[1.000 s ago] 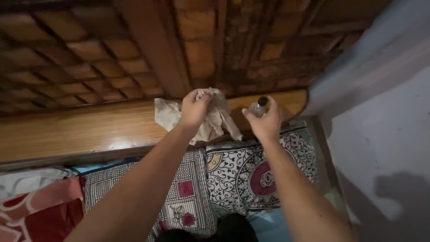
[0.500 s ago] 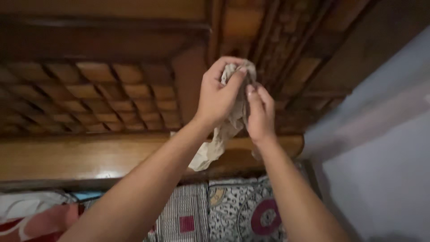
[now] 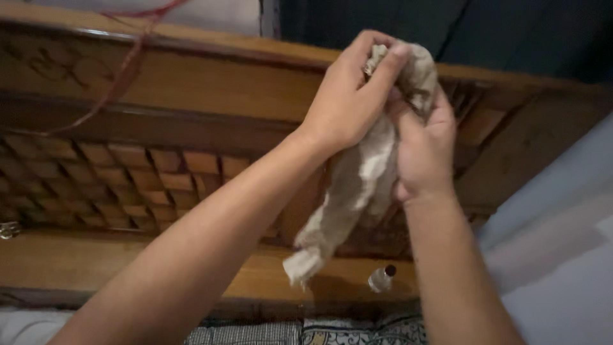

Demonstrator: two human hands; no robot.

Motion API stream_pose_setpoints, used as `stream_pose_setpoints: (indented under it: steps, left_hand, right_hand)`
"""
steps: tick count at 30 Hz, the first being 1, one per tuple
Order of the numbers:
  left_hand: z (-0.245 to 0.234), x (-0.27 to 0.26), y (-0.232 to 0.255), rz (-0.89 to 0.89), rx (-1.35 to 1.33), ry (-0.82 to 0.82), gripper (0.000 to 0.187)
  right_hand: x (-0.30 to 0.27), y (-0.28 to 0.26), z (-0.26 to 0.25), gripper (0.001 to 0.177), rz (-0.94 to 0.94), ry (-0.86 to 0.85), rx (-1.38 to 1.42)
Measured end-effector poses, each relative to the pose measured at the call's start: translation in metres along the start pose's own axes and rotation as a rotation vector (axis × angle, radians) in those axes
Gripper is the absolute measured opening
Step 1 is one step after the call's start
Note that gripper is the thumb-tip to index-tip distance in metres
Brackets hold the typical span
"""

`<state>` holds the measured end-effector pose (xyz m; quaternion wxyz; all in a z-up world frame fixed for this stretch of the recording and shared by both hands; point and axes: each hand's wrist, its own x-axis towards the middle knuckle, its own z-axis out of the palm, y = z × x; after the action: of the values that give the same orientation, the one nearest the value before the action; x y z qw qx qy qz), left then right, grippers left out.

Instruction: The person wipes a wooden headboard with a cloth, pours liquid from a small bottle onto the cloth, and continues wiping the surface. The person handles the cloth and bottle repeatedly while cleaning the headboard.

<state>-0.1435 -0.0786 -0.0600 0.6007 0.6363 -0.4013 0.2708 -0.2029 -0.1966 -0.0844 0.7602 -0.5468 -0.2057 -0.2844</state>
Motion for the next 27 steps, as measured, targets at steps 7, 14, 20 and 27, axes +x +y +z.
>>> stream_pose_setpoints:
  steps: [7, 14, 20, 27]
  left_hand:
    - [-0.054, 0.045, -0.004, 0.187, 0.471, 0.091, 0.034]
    - [-0.15, 0.076, -0.034, -0.112, 1.018, -0.11, 0.042]
    - [-0.175, 0.038, -0.052, -0.028, 1.044, 0.068, 0.046]
    - [-0.176, 0.051, -0.048, -0.238, 0.639, 0.293, 0.054]
  right_hand:
    - [0.063, -0.06, -0.041, 0.016, -0.459, 0.148, -1.169]
    - [0.079, -0.029, -0.029, 0.032, -0.297, -0.227, -1.768]
    - [0.06, 0.015, -0.002, 0.037, -0.484, -0.189, -1.514]
    - [0.065, 0.056, 0.081, 0.042, -0.503, -0.306, -1.435]
